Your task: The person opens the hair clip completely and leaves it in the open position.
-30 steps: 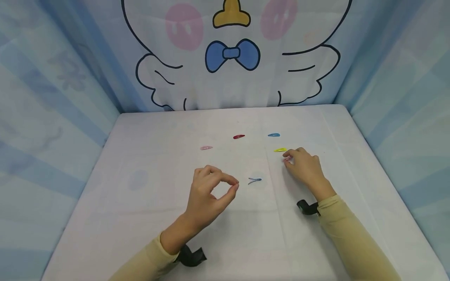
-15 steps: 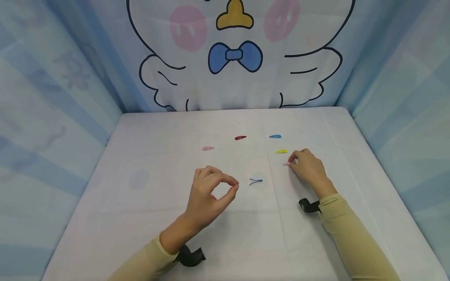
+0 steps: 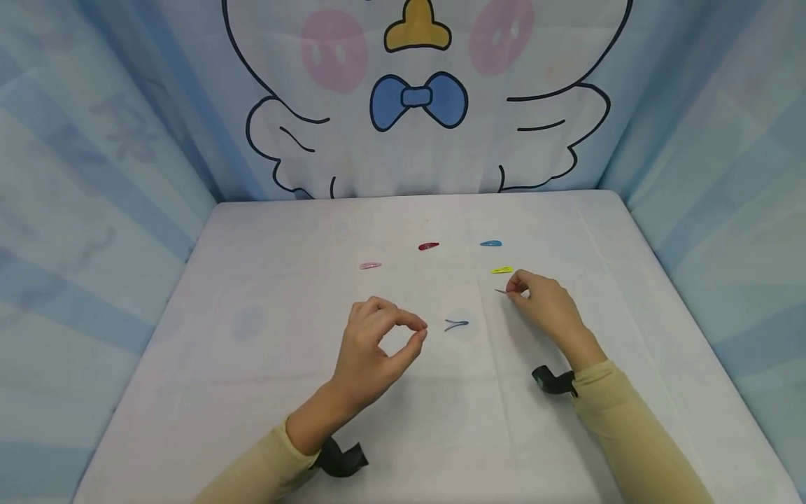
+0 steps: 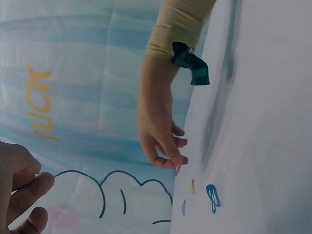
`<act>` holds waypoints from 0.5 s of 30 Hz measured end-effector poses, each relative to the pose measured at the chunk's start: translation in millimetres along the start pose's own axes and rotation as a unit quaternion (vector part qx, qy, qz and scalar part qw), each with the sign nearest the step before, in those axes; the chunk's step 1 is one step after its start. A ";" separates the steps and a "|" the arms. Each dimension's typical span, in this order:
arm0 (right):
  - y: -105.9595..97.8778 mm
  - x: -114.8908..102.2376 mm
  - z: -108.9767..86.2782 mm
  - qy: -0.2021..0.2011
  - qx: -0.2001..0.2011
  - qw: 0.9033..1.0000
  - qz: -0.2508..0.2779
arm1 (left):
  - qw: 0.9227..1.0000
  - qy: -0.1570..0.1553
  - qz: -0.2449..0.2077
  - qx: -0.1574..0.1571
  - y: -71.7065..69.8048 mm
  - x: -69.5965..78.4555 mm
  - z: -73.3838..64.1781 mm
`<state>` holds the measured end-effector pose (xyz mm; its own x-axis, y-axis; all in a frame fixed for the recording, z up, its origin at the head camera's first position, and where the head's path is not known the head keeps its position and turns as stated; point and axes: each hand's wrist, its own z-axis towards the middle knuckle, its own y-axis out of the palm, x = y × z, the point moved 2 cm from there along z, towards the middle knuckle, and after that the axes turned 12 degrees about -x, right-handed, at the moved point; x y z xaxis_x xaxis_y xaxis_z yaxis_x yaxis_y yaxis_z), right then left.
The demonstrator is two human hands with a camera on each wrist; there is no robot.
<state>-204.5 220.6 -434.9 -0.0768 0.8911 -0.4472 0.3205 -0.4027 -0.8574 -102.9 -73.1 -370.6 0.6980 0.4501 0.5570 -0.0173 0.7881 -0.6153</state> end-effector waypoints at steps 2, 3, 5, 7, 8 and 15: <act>-1.5 -6.4 -4.4 -0.012 0.012 1.000 -0.007 | 1.000 0.000 0.000 0.000 0.0 -0.1 0.6; -2.6 -10.0 -7.1 -0.019 0.019 1.000 -0.009 | 1.000 -0.001 0.000 0.001 0.0 -0.2 0.9; -4.6 -18.1 -13.6 -0.030 0.033 0.999 -0.010 | 1.000 -0.001 0.001 0.000 0.1 -0.3 1.4; -6.5 -26.9 -21.6 -0.041 0.043 0.998 -0.010 | 1.000 -0.002 0.000 -0.001 0.3 -0.4 1.7; -7.2 -31.5 -25.8 -0.048 0.045 0.998 -0.009 | 1.000 -0.002 0.000 -0.002 0.5 -0.4 1.7; -13.5 -63.9 -55.3 -0.097 0.068 0.993 -0.012 | 1.000 -0.003 0.004 -0.005 1.6 0.1 1.9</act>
<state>-151.7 180.7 -380.7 -0.2677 0.8486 -0.4562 0.1868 -0.4188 -0.8887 -104.2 -71.1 -370.5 0.6934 0.4596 0.5549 -0.0162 0.7799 -0.6257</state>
